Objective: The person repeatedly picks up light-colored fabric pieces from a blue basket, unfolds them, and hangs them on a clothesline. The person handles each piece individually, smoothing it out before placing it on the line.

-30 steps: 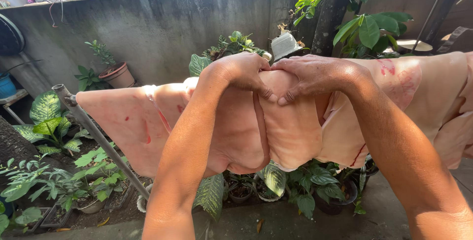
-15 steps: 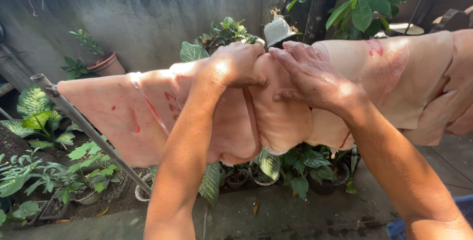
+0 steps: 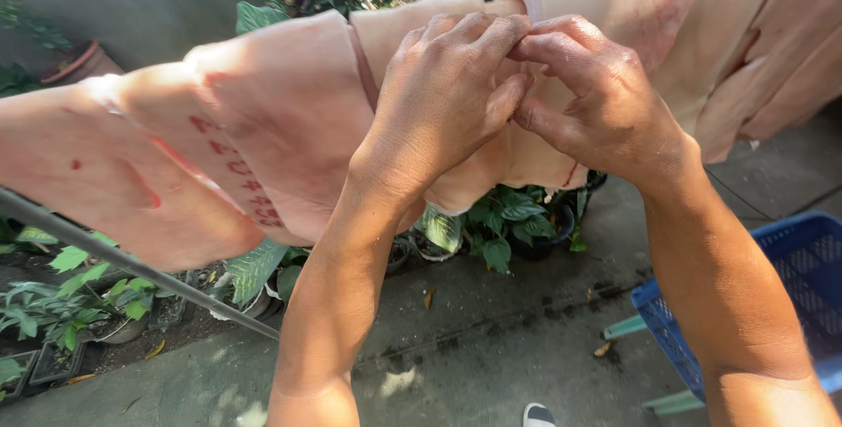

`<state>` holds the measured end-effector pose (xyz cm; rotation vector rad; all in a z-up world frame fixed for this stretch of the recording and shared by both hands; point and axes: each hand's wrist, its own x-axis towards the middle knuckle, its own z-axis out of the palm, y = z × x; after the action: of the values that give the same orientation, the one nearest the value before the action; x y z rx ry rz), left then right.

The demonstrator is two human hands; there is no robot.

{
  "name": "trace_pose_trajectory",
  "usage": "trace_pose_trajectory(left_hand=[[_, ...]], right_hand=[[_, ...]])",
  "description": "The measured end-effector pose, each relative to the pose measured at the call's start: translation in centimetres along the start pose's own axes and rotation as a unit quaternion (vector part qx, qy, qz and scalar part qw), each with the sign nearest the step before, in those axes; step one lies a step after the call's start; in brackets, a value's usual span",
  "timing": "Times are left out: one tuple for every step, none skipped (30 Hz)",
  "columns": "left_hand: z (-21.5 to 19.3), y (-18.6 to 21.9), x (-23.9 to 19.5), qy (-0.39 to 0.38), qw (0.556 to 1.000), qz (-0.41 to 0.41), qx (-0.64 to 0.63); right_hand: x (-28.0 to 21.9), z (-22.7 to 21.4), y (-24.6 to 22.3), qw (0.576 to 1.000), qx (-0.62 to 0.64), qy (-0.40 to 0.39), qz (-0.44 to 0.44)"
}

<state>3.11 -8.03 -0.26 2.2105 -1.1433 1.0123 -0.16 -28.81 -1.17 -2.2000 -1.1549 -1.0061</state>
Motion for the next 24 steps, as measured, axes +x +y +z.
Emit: trace_pose_trajectory(left_hand=[[0.3, 0.5, -0.3, 0.000, 1.000, -0.006, -0.011], [0.5, 1.0, -0.7, 0.001, 1.000, -0.011, -0.022], [0.9, 1.4, -1.1, 0.003, 0.999, -0.017, -0.033], [1.5, 1.9, -1.4, -0.004, 0.998, -0.033, -0.055], [2.2, 2.2, -1.8, -0.011, 0.996, -0.050, -0.077], [3.1, 2.6, -2.4, -0.022, 0.992, -0.071, -0.100], [4.1, 2.9, -2.9, -0.015, 0.991, -0.067, -0.119], [5.0, 3.2, -3.6, -0.007, 0.988, -0.063, -0.137], [5.9, 3.5, -4.2, 0.002, 0.986, -0.059, -0.156], [6.8, 3.9, -4.9, -0.023, 0.979, -0.092, -0.183], [7.8, 4.5, -5.7, -0.048, 0.969, -0.124, -0.209], [8.7, 5.0, -6.5, -0.074, 0.957, -0.157, -0.234], [9.8, 5.5, -7.1, -0.089, 0.950, -0.173, -0.244], [10.8, 5.8, -7.6, -0.105, 0.943, -0.188, -0.254], [11.9, 6.3, -8.2, -0.121, 0.935, -0.204, -0.263], [13.0, 7.1, -8.9, -0.128, 0.929, -0.216, -0.272], [14.0, 8.0, -9.7, -0.136, 0.922, -0.229, -0.281], [15.1, 8.6, -10.3, -0.144, 0.915, -0.241, -0.290], [16.3, 9.3, -10.8, -0.161, 0.907, -0.254, -0.295], [17.6, 10.2, -11.2, -0.176, 0.899, -0.263, -0.301], [18.9, 11.2, -11.6, -0.192, 0.892, -0.271, -0.307], [20.1, 12.3, -12.0, -0.202, 0.889, -0.274, -0.307], [21.3, 13.5, -12.3, -0.212, 0.886, -0.276, -0.307], [22.6, 14.6, -12.5, -0.218, 0.884, -0.276, -0.308]], right_hand=[[-0.7, -0.3, 0.0, 1.000, 0.005, 0.001, 0.006], [-1.3, -0.5, -0.2, 0.999, -0.002, -0.002, 0.036], [-1.9, -0.6, -0.3, 0.998, -0.009, -0.005, 0.066], [-2.8, -0.8, -0.5, 0.995, -0.015, -0.008, 0.097], [-3.8, -0.9, -0.4, 0.992, -0.003, -0.008, 0.125], [-5.0, -1.0, -0.5, 0.988, 0.014, -0.010, 0.156], [-6.3, -1.1, -0.5, 0.982, 0.030, -0.012, 0.186], [-7.6, -1.1, -0.4, 0.978, 0.046, -0.015, 0.201], [-8.8, -1.1, -0.5, 0.974, 0.061, -0.017, 0.216], [-10.0, -1.1, -0.5, 0.970, 0.077, -0.018, 0.230], [-11.1, -1.0, -0.5, 0.969, 0.065, -0.024, 0.236], [-12.3, -1.0, -0.5, 0.968, 0.055, -0.031, 0.243], [-13.5, -1.0, -0.4, 0.967, 0.044, -0.037, 0.249], [-14.5, -0.9, -0.3, 0.962, 0.044, -0.044, 0.265], [-15.6, -0.9, -0.1, 0.957, 0.044, -0.051, 0.282], [-17.0, -1.0, -0.3, 0.952, 0.042, -0.057, 0.296], [-18.4, -1.2, -0.5, 0.945, 0.048, -0.062, 0.318], [-19.8, -1.3, -0.5, 0.936, 0.053, -0.067, 0.341], [-21.1, -1.5, -0.6, 0.927, 0.058, -0.072, 0.363], [-22.8, -1.9, -0.6, 0.925, 0.066, -0.063, 0.369], [-24.4, -2.1, -0.7, 0.922, 0.074, -0.055, 0.376], [-25.9, -2.2, -0.7, 0.919, 0.081, -0.046, 0.382], [-27.4, -2.3, -0.8, 0.905, 0.068, -0.057, 0.416], [-28.8, -2.5, -0.7, 0.891, 0.051, -0.066, 0.446]])
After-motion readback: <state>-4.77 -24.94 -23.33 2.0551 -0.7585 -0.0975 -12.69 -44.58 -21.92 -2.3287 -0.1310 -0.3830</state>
